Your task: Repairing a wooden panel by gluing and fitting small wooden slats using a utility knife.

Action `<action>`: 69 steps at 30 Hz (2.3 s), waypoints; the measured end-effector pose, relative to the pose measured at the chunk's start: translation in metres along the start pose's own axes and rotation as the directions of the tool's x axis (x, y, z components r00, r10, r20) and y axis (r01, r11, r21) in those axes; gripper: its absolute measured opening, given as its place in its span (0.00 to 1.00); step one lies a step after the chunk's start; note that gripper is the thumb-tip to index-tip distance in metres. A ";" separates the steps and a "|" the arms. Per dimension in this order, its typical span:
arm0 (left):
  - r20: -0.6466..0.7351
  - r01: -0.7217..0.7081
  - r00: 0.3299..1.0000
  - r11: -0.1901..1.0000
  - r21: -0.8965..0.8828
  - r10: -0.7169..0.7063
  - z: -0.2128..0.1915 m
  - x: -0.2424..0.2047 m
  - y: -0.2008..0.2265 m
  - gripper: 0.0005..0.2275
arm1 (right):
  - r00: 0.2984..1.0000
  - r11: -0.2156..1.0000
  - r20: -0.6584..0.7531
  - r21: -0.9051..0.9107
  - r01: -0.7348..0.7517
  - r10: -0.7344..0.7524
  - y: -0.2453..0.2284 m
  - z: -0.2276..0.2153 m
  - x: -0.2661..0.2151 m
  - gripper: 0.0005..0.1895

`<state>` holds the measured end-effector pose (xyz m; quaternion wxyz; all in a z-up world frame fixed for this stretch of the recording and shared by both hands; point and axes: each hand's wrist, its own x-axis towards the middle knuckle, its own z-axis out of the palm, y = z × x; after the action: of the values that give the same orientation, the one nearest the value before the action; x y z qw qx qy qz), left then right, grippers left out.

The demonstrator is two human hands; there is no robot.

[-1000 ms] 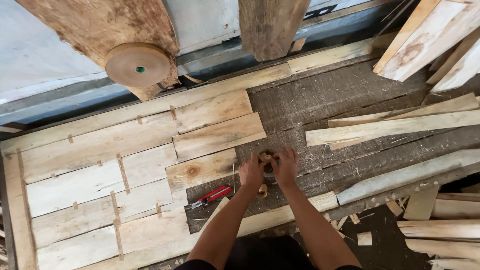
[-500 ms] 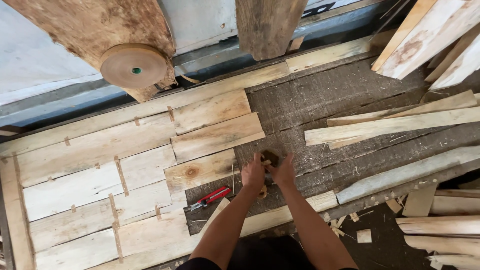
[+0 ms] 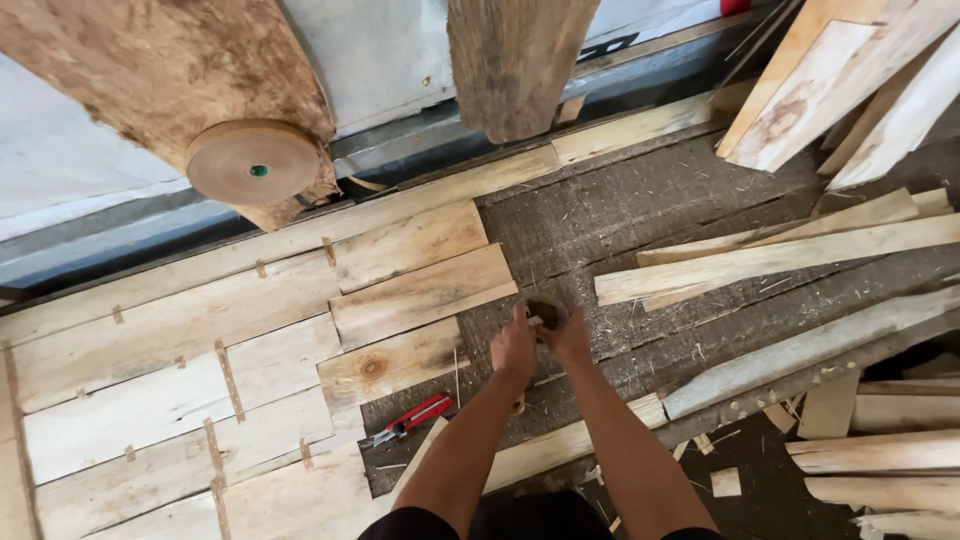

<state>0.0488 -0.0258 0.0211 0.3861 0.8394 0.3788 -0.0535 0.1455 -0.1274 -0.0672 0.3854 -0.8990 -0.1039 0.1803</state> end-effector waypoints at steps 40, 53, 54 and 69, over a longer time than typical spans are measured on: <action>0.081 0.194 0.981 0.894 -0.404 -0.176 -0.052 -0.097 -0.084 0.18 | 0.956 0.906 0.066 -0.342 -0.248 0.287 -0.011 0.006 0.020 0.57; 0.050 0.235 0.970 0.880 -0.413 -0.236 -0.039 -0.109 -0.105 0.18 | 0.897 0.893 0.129 -0.229 -0.388 0.423 -0.029 0.008 0.016 0.49; 0.043 0.231 0.971 0.877 -0.422 -0.235 -0.035 -0.108 -0.109 0.18 | 0.893 0.889 0.132 -0.237 -0.392 0.430 -0.028 0.008 0.016 0.48; 0.076 0.268 0.963 0.875 -0.403 -0.260 -0.036 -0.107 -0.113 0.18 | 0.960 0.855 0.045 -0.468 -0.225 0.277 0.004 0.029 0.032 0.52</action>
<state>-0.1102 -0.0175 0.0186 0.5461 0.6797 0.4886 -0.0334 0.1638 -0.1010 -0.0965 0.1293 -0.9588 -0.0462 0.2489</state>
